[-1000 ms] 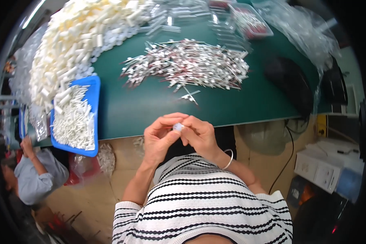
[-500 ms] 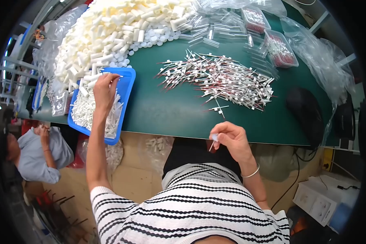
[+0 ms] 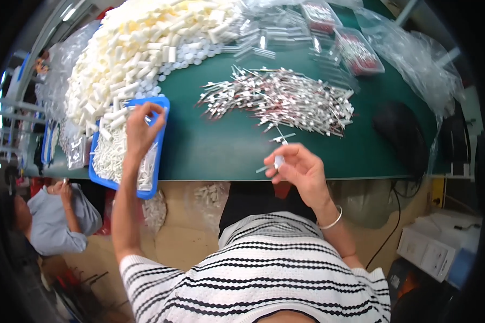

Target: The person assembles small plastic caps onto wired electronic components by hand at a factory workbench.

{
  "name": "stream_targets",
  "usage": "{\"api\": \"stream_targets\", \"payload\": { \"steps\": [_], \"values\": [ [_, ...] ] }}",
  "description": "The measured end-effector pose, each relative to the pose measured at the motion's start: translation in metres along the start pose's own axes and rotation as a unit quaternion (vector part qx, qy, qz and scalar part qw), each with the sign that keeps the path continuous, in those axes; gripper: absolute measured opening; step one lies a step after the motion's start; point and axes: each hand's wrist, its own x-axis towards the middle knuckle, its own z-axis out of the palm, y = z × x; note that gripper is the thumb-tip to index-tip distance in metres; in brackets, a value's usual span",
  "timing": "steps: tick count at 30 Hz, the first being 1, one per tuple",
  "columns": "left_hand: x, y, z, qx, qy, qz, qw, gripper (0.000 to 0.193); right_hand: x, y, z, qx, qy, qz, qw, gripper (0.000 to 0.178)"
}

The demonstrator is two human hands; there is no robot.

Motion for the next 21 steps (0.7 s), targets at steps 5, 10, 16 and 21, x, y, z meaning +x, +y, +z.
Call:
{"api": "stream_targets", "payload": {
  "steps": [5, 10, 16, 21],
  "values": [
    [-0.058, 0.136, 0.049, -0.5, -0.088, -0.167, 0.845, 0.027, 0.02, -0.015, 0.009, 0.028, 0.008, -0.111, 0.993, 0.024],
    [-0.072, 0.158, 0.074, -0.568, -0.094, -0.133, 0.807, 0.021, 0.016, -0.013, 0.002, 0.043, 0.031, -0.143, 0.988, 0.025],
    [-0.079, 0.161, 0.08, -0.515, -0.073, -0.13, 0.844, 0.017, 0.01, -0.004, -0.001, 0.045, 0.035, -0.133, 0.989, 0.025],
    [-0.077, 0.164, 0.077, -0.42, -0.037, -0.073, 0.904, 0.015, 0.009, -0.003, 0.001, 0.043, 0.02, -0.122, 0.991, 0.025]
  ]
}}
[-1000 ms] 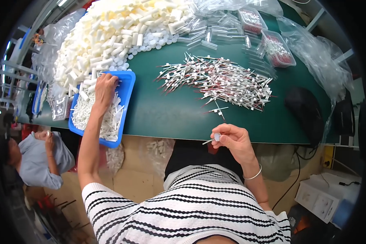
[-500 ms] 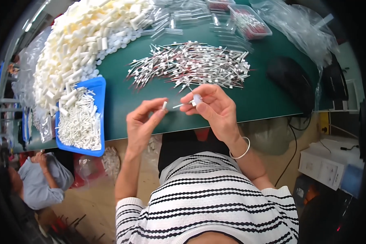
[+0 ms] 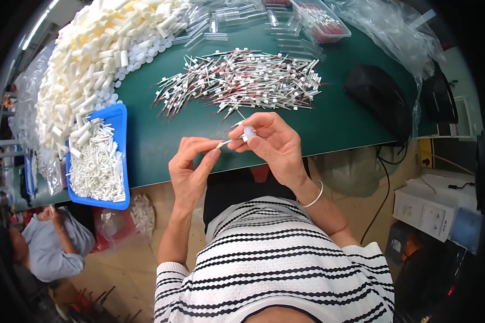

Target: The person assembles small plastic caps onto wired electronic components by hand at a factory workbench.

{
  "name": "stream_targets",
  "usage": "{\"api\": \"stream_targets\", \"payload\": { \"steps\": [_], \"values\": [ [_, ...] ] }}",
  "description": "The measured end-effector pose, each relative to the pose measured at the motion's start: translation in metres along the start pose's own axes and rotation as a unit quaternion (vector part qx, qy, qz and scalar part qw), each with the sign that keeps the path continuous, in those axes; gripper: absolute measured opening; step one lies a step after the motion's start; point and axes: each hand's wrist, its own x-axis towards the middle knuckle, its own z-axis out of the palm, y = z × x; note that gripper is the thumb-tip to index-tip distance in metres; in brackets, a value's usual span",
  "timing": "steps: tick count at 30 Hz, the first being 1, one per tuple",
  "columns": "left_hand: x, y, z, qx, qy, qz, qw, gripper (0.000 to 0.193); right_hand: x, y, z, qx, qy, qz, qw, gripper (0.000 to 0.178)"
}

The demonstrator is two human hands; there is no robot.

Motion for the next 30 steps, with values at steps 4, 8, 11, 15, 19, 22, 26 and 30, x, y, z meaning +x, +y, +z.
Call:
{"api": "stream_targets", "payload": {
  "steps": [4, 8, 11, 15, 19, 22, 26, 30],
  "values": [
    [0.005, 0.005, -0.002, 0.043, 0.01, 0.034, 0.998, 0.013, -0.002, 0.004, 0.008, -0.013, 0.0, 0.002, 1.0, 0.023],
    [0.011, 0.009, -0.014, 0.076, -0.049, 0.03, 0.995, 0.012, 0.006, -0.002, 0.005, -0.38, -0.011, -0.032, 0.924, 0.015],
    [0.015, 0.017, -0.021, 0.022, -0.128, -0.031, 0.991, 0.009, 0.012, -0.005, -0.001, -0.356, -0.062, 0.048, 0.931, 0.014],
    [0.018, 0.015, -0.014, -0.08, -0.158, -0.091, 0.98, 0.006, 0.011, -0.003, -0.005, -0.214, -0.053, 0.065, 0.973, 0.02],
    [0.025, 0.016, -0.008, -0.046, -0.189, -0.106, 0.975, 0.005, 0.012, -0.008, -0.017, -0.186, -0.062, 0.123, 0.973, 0.022],
    [0.035, 0.011, -0.007, 0.152, -0.195, 0.123, 0.961, 0.011, 0.019, -0.009, -0.022, -0.156, -0.044, 0.194, 0.968, 0.011],
    [0.044, 0.012, -0.014, 0.29, -0.19, 0.28, 0.895, 0.017, 0.019, -0.004, -0.022, -0.147, -0.03, 0.208, 0.966, 0.012],
    [0.102, 0.016, -0.051, 0.156, -0.19, 0.067, 0.967, 0.023, 0.016, 0.004, -0.033, -0.045, 0.043, 0.117, 0.991, 0.019]
  ]
}}
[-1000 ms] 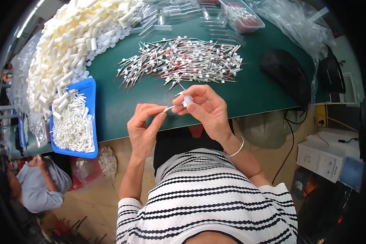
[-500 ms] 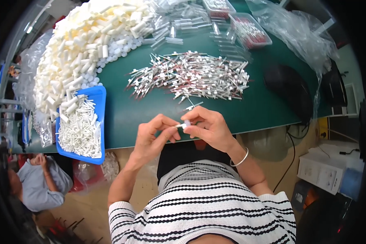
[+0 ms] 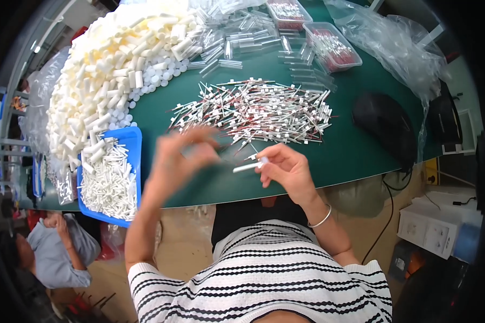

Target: The person assembles small plastic caps onto wired electronic components by hand at a factory workbench.

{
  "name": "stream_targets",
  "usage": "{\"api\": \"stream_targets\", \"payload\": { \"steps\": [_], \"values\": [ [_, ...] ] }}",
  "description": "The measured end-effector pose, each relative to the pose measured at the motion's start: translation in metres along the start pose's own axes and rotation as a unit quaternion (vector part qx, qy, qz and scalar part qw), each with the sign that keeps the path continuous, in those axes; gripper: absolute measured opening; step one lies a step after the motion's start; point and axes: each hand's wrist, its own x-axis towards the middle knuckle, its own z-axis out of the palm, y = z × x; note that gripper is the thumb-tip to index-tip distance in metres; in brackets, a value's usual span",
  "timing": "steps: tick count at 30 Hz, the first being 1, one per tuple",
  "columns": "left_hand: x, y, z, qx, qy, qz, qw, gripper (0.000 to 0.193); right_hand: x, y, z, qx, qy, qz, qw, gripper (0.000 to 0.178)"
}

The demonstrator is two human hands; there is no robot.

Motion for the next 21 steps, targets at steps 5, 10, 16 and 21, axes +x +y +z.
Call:
{"api": "stream_targets", "payload": {
  "steps": [5, 10, 16, 21],
  "values": [
    [0.053, -0.147, -0.101, 0.406, 0.319, -0.156, 0.842, 0.028, -0.004, -0.009, 0.001, 0.01, 0.028, -0.033, 0.999, 0.025],
    [0.069, -0.185, -0.115, 0.487, 0.286, -0.224, 0.794, 0.035, -0.031, -0.005, 0.011, 0.019, -0.004, -0.002, 1.0, 0.026],
    [0.048, -0.085, -0.041, 0.315, 0.215, -0.054, 0.923, 0.018, -0.044, -0.012, -0.022, -0.003, 0.039, -0.033, 0.999, 0.017],
    [-0.026, 0.028, 0.052, -0.125, -0.09, -0.173, 0.973, 0.011, -0.018, -0.007, 0.009, 0.056, -0.011, -0.073, 0.996, 0.021]
  ]
}}
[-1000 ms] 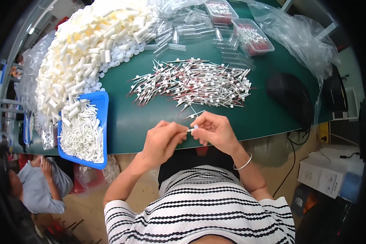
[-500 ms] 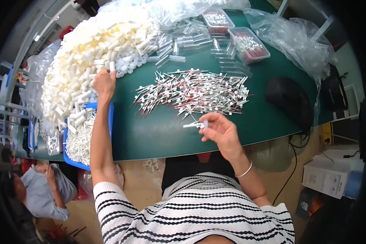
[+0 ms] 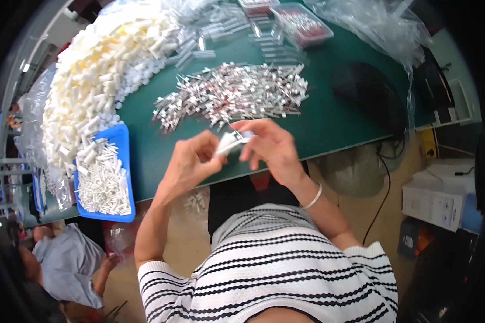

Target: The person assembles small plastic caps onto wired electronic components by hand at a factory workbench.

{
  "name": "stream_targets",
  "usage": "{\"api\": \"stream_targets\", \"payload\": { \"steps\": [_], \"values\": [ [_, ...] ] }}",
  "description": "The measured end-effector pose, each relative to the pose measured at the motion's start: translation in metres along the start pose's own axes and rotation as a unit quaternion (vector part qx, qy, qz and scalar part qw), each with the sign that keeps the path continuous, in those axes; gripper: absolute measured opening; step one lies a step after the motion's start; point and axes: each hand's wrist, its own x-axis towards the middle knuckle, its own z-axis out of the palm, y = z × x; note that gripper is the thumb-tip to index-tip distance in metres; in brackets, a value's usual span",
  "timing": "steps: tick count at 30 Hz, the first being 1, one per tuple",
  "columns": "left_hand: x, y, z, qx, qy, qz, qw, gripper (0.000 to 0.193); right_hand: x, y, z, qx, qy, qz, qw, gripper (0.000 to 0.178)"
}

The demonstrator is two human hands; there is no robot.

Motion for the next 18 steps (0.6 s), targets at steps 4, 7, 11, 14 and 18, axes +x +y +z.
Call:
{"api": "stream_targets", "payload": {
  "steps": [4, 7, 11, 14, 18],
  "values": [
    [-0.016, -0.007, 0.022, -0.148, 0.03, -0.035, 0.988, 0.015, -0.009, 0.015, 0.004, 0.009, -0.014, 0.032, 0.999, 0.025],
    [-0.023, -0.018, 0.039, -0.122, 0.093, -0.007, 0.988, 0.021, -0.016, 0.02, -0.001, 0.065, 0.035, 0.061, 0.995, 0.022],
    [-0.023, -0.026, 0.042, -0.224, 0.016, -0.014, 0.974, 0.024, -0.025, 0.018, -0.001, 0.123, 0.022, 0.066, 0.99, 0.024],
    [-0.025, -0.026, 0.043, -0.289, -0.041, -0.068, 0.954, 0.027, -0.028, 0.017, -0.003, 0.12, 0.023, 0.073, 0.99, 0.024],
    [-0.026, -0.028, 0.044, -0.286, -0.051, -0.072, 0.954, 0.028, -0.033, 0.016, -0.003, 0.123, 0.023, 0.074, 0.989, 0.023]
  ]
}}
